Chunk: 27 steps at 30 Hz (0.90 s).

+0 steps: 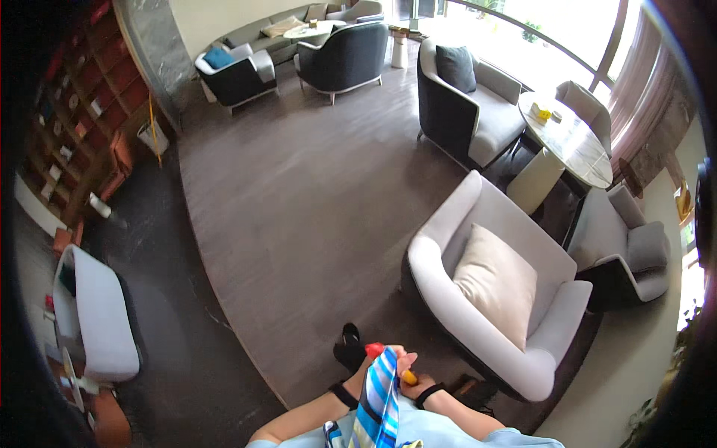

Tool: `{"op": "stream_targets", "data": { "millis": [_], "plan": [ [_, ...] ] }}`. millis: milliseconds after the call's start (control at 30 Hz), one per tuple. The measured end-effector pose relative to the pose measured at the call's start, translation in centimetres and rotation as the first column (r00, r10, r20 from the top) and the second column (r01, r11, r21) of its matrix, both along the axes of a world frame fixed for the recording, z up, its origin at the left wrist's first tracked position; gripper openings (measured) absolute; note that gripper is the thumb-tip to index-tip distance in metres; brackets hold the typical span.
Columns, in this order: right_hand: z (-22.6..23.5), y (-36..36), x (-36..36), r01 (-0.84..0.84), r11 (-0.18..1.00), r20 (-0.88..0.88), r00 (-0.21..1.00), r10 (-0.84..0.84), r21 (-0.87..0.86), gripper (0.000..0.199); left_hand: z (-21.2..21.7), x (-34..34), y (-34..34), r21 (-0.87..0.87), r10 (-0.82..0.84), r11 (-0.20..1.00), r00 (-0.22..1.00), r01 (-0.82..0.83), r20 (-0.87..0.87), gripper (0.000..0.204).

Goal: Sweeping the floor in a hotel lobby lounge area using a flat mop/sweeper.

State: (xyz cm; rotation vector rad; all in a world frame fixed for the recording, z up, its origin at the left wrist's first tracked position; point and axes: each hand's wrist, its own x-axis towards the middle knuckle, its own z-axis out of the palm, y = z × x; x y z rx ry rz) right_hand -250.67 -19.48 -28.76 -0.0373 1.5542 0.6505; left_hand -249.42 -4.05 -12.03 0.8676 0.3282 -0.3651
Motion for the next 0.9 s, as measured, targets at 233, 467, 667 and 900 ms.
{"op": "stream_targets", "data": {
  "millis": [233, 467, 667, 900],
  "plan": [
    [5.6, 12.6, 6.0, -0.151, 0.986, -0.021, 0.988, 0.153, 0.064, 0.011, 4.4, 5.3, 12.6, 0.245, -0.064, 0.969, 0.976, 0.011, 0.207, 0.025],
    [8.3, 25.9, 11.9, -0.155, 0.969, 0.108, 0.985, 0.137, 0.191, 0.019, 6.9, 9.5, 24.7, 0.194, 0.124, 0.965, 0.957, -0.178, 0.261, 0.020],
    [7.6, 34.2, 13.9, -0.138, 0.959, 0.041, 0.990, 0.132, 0.246, 0.021, 9.4, 11.2, 33.5, 0.389, 0.053, 0.912, 0.977, -0.132, 0.208, 0.019],
    [10.0, 47.3, 17.2, -0.243, 0.938, 0.117, 0.968, 0.220, 0.249, 0.013, 9.6, 13.2, 46.4, 0.249, 0.206, 0.923, 0.925, -0.292, 0.320, 0.026]
  ]
}}
